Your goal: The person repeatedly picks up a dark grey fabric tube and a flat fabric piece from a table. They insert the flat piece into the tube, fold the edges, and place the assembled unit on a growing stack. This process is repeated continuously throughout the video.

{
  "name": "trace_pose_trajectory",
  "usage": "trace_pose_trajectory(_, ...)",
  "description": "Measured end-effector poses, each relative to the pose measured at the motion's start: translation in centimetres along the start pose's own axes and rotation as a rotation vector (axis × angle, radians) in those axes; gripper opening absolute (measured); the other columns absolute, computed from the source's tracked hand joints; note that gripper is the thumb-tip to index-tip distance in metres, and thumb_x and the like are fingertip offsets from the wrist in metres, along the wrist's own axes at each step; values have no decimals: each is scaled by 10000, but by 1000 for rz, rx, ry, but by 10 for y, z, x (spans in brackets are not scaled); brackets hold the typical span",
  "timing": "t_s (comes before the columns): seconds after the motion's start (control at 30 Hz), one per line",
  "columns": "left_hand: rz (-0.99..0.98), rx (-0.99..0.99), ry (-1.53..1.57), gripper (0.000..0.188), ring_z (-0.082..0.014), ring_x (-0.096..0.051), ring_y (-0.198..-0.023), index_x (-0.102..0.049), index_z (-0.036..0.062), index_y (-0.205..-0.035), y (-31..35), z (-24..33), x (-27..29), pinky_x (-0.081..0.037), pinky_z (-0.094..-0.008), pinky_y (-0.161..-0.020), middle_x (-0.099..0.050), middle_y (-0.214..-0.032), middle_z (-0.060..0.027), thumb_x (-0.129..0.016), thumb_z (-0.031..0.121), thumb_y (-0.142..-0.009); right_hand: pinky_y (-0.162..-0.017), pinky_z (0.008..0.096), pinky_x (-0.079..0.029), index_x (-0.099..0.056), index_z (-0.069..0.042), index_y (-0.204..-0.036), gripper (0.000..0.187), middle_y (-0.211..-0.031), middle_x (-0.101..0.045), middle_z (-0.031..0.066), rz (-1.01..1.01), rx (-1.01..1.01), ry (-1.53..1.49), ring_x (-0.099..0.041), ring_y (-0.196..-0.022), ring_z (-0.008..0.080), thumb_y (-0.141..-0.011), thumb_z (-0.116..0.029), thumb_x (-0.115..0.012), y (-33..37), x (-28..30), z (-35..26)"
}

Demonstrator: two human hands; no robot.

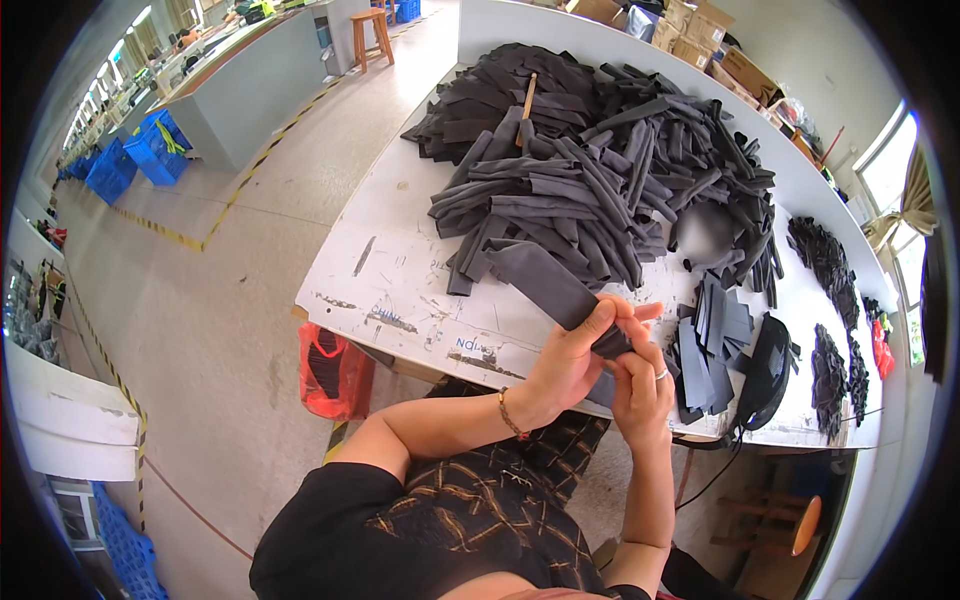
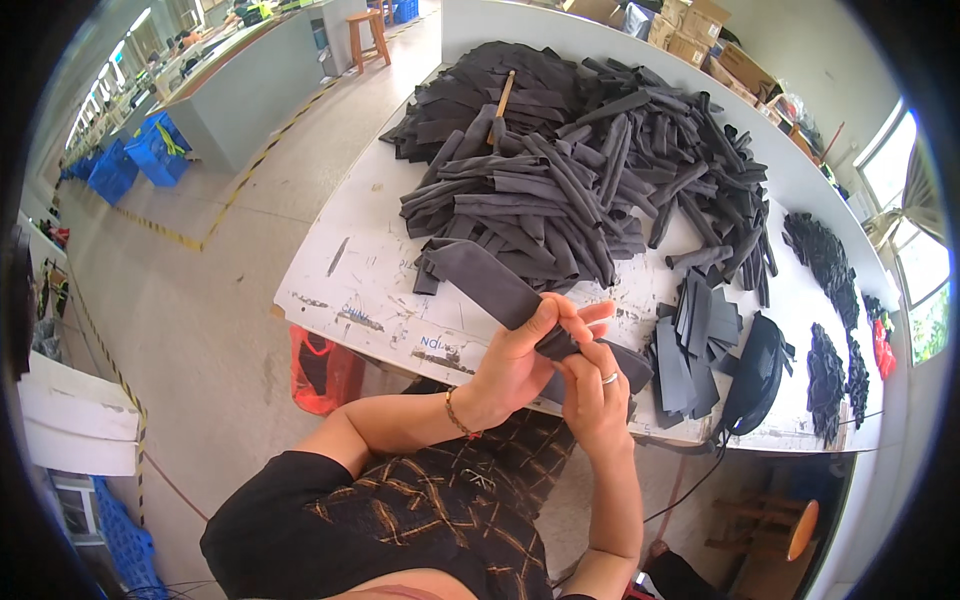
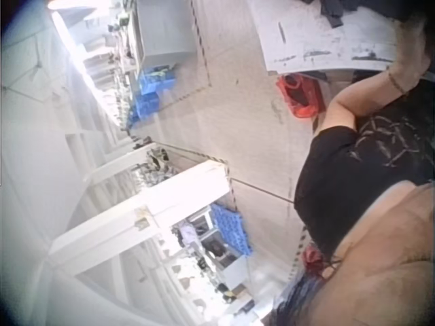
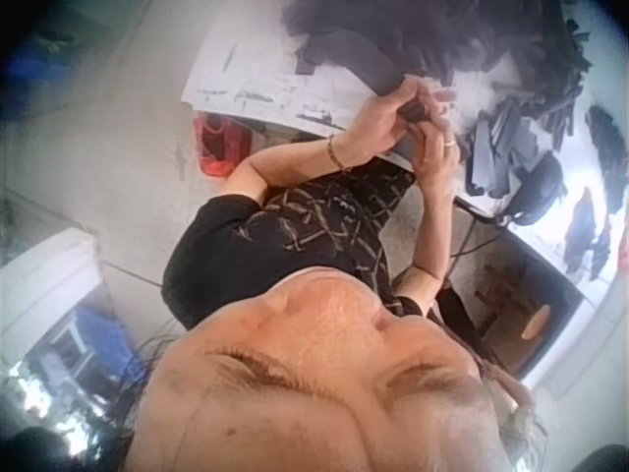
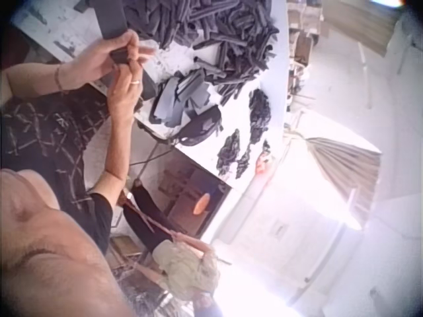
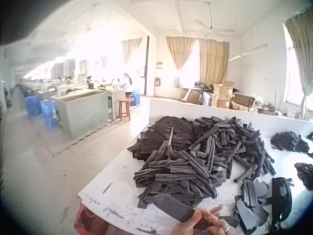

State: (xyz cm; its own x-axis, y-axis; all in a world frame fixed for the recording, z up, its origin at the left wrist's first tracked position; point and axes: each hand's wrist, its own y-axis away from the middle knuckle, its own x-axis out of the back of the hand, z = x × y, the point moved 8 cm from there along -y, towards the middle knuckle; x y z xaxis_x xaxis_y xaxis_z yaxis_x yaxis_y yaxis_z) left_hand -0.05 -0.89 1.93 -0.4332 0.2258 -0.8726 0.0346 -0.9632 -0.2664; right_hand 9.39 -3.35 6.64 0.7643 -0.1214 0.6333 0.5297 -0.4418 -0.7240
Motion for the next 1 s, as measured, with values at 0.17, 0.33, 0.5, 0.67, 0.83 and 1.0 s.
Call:
trace_pose_trajectory(0.17, 40, 33, 43, 269, -295, -474, -1329, -582, 78, -991, 3, -3, 0, -366, -468, -1120, -657, -918, -67, -476, 321, -1038, -882, 442, -557, -537, 7, -918, 157, -1175, -630, 218, 3, 4, -12, -650, -1053, 396, -825, 83, -638, 3, -3, 0)
trace_pose_trajectory(0.33, 16, 35, 82, 263, -281, -451, -1351, -586, 83, -981, 3, -7, 4, -357, -443, -1133, -659, -947, -55, -479, 316, -1037, -811, 429, -568, -546, 3, -918, 153, -1124, -639, 215, 28, 27, 11, -664, -992, 388, -828, 83, -640, -1, -5, -5)
trace_pose_trajectory(0.5, 36, 66, 130, 258, -262, -433, -1367, -592, 86, -982, 6, -14, 8, -359, -412, -1134, -668, -978, -55, -478, 311, -1037, -674, 404, -554, -563, -11, -928, 161, -1020, -644, 190, 71, 62, 22, -670, -841, 353, -828, 64, -664, -1, -7, -9)
trace_pose_trajectory(0.67, 37, 72, 131, 274, -255, -428, -1370, -598, 78, -1009, 7, -17, 9, -365, -410, -1124, -679, -1019, -66, -463, 314, -1042, -627, 388, -531, -571, -28, -926, 171, -988, -639, 169, 61, 59, 38, -657, -789, 337, -822, 51, -682, 2, -11, -7)
trace_pose_trajectory(0.83, 35, 72, 126, 302, -260, -463, -1337, -601, 66, -1061, 6, -19, 16, -393, -404, -1091, -683, -1060, -81, -462, 333, -1041, -597, 390, -511, -573, -30, -919, 174, -959, -629, 158, 42, 49, 62, -640, -738, 331, -818, 33, -700, 3, -15, -4)
trace_pose_trajectory(1.0, 192, -2, -30, 338, -301, -561, -1226, -590, 27, -1179, 1, 13, 26, -466, -445, -1031, -672, -1150, -147, -484, 313, -1034, -640, 411, -540, -562, 9, -950, 210, -985, -609, 194, -51, -41, 13, -645, -800, 360, -805, 51, -708, 12, -16, 10)
